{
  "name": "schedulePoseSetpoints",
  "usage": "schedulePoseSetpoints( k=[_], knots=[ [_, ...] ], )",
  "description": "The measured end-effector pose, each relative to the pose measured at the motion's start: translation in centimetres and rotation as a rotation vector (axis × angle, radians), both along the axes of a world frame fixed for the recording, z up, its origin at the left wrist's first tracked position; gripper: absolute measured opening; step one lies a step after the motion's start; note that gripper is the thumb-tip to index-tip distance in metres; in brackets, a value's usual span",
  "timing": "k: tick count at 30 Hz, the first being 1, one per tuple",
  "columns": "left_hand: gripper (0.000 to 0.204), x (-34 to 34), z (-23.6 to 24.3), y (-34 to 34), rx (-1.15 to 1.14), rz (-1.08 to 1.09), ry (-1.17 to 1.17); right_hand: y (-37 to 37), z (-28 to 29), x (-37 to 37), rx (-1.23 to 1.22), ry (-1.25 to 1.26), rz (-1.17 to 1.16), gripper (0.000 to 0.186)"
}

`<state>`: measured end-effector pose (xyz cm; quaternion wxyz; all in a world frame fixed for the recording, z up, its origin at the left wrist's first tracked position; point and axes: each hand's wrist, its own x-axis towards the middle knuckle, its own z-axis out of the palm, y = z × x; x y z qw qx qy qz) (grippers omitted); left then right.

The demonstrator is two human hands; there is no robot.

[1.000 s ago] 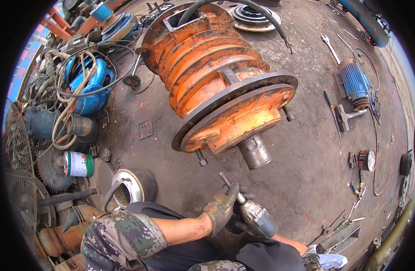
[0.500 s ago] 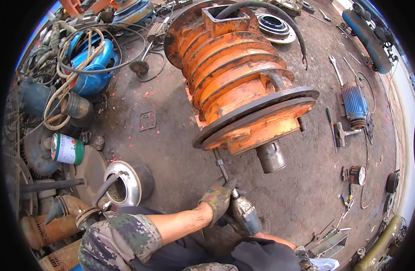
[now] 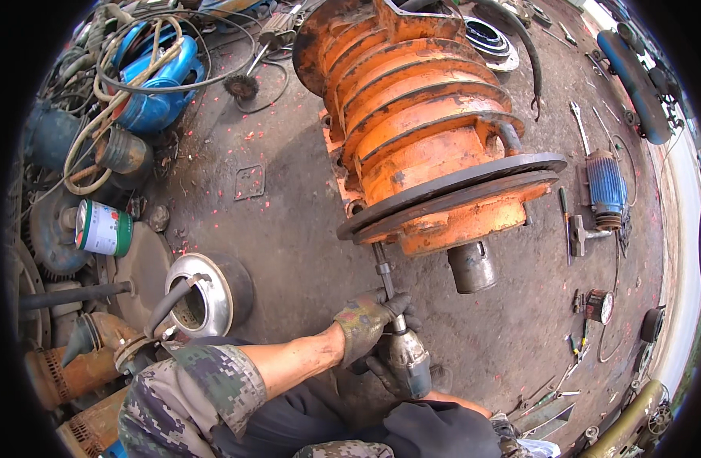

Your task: The person uses a cordless impact wrench to remove bolts from a large orange cylindrical machine component. They repeatedly position the tool, drive the bolts out, and set them aside on the ground.

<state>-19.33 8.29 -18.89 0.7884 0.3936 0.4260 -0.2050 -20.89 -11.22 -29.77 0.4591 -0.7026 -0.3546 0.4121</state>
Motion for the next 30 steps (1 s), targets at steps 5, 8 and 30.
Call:
schedulePoseSetpoints(
  k=[5,8,30],
  knots=[
    [0.044,0.2,-1.0,-0.9,0.1,-0.033,0.089,0.9,0.9,-1.3,0.191,0.441,-0.276,0.064],
    [0.045,0.1,-0.7,-0.8,0.181,-0.09,0.112,0.8,0.7,-2.2,0.251,0.738,-0.375,0.068],
    [0.059,-0.6,-2.1,-1.7,0.122,-0.041,0.013,1.1,-0.4,-1.3,0.185,0.363,-0.167,0.081]
  ],
)
